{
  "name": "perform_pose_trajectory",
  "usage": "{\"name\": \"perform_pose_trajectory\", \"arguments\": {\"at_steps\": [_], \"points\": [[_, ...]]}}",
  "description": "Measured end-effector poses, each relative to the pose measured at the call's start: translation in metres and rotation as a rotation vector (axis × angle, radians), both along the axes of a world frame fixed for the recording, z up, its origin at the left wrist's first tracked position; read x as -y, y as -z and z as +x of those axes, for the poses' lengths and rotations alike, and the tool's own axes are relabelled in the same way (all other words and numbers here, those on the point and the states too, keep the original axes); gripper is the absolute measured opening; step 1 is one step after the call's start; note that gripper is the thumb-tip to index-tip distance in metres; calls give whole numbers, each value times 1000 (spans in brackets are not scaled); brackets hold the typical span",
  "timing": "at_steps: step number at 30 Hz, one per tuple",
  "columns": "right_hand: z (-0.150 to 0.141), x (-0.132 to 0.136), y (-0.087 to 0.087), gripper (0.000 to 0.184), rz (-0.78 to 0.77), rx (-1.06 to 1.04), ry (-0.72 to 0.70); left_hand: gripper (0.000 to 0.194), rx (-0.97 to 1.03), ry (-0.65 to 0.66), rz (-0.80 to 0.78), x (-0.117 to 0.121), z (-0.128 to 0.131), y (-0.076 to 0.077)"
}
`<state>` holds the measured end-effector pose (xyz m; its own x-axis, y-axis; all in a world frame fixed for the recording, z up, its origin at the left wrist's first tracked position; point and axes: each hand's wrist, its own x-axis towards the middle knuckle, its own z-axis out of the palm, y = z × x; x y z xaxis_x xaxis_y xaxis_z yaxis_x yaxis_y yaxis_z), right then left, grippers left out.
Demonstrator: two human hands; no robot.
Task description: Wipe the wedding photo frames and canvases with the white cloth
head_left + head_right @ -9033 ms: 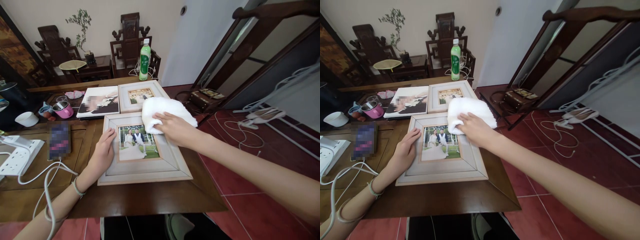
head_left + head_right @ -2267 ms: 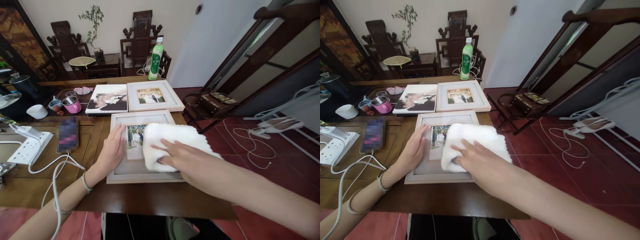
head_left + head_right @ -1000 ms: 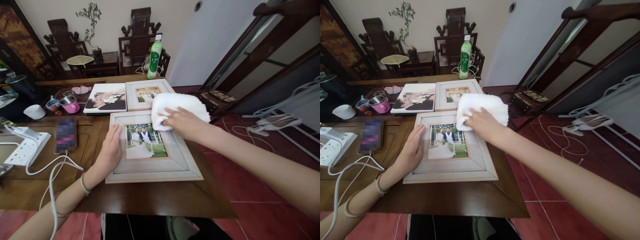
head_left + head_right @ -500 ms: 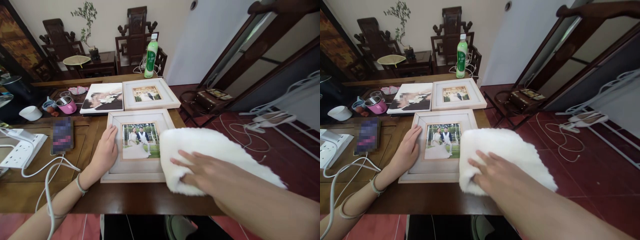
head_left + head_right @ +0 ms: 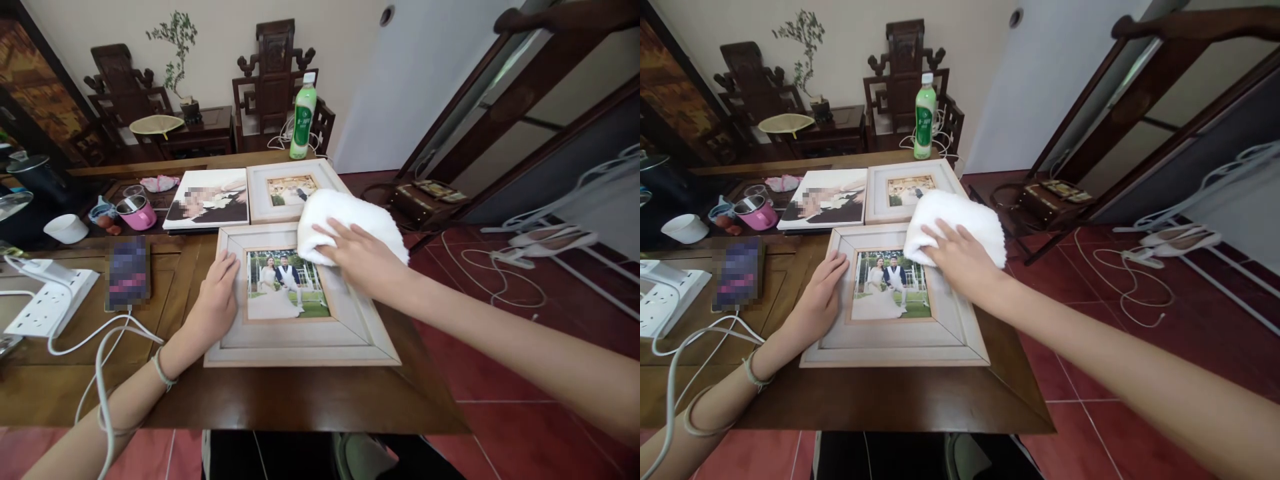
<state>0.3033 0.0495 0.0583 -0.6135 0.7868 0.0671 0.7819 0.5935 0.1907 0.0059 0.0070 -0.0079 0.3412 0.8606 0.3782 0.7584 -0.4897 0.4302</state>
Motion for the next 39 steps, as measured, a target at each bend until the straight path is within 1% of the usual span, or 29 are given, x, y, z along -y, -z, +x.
{"name": "perform_pose_trajectory", "arguments": {"at_steps": [3, 5, 6, 8, 10, 14, 16, 17, 19, 20, 22, 24, 26, 27, 28, 30, 32, 34, 36, 39], "points": [[-3, -18, 7, 62, 71, 32, -6, 59, 10, -10, 12, 0, 1, 1], [-4, -17, 5, 60, 57, 61, -22, 58, 17, -13, 20, 0, 2, 1], [-4, -12, 2, 60, 33, 71, -31, 58, 21, -15, 23, 1, 2, 1], [-4, 6, -3, 59, -32, 66, -54, 57, 26, -15, 28, 1, 3, 1], [-3, 32, -6, 54, -89, 31, -83, 57, 26, -14, 34, 0, 3, 1], [-2, 87, -2, 41, -166, -66, -163, 57, 11, -14, 30, 0, 3, 0], [-1, 103, -2, 37, -223, -123, -204, 58, 9, -14, 22, 0, 3, 0], [-1, 106, -4, 36, -247, -149, -195, 59, 9, -12, 20, 0, 2, 0], [1, 101, -15, 43, -256, -177, -121, 60, 9, -5, 24, 0, 2, 0], [1, 94, -22, 50, -223, -175, -67, 60, 8, -2, 28, 0, 1, 1], [1, 72, -35, 60, -76, -155, 27, 61, 2, 5, 35, 0, 0, 1], [-1, 43, -41, 60, 101, -132, 32, 60, -9, 10, 44, 0, 0, 2], [-6, 14, -35, 50, 216, -117, -34, 59, -16, 6, 54, 0, 0, 2], [-9, 1, -29, 44, 225, -100, -60, 59, -16, 4, 59, 0, 0, 2], [-13, -9, -21, 39, 196, -71, -86, 58, -15, 4, 64, 0, 0, 3], [-21, -20, -6, 35, 119, 1, -116, 57, -11, 9, 71, -1, 0, 3], [-27, -18, 4, 39, 71, 43, -119, 56, -7, 18, 75, -1, -1, 3], [-32, -5, 6, 45, 47, 42, -117, 56, -5, 19, 75, -1, -1, 3], [-35, 18, 2, 47, 0, 33, -128, 55, -7, 14, 78, -1, 0, 3], [-34, 62, -10, 41, -88, 24, -166, 54, -12, 5, 86, 0, 2, 2]]}}
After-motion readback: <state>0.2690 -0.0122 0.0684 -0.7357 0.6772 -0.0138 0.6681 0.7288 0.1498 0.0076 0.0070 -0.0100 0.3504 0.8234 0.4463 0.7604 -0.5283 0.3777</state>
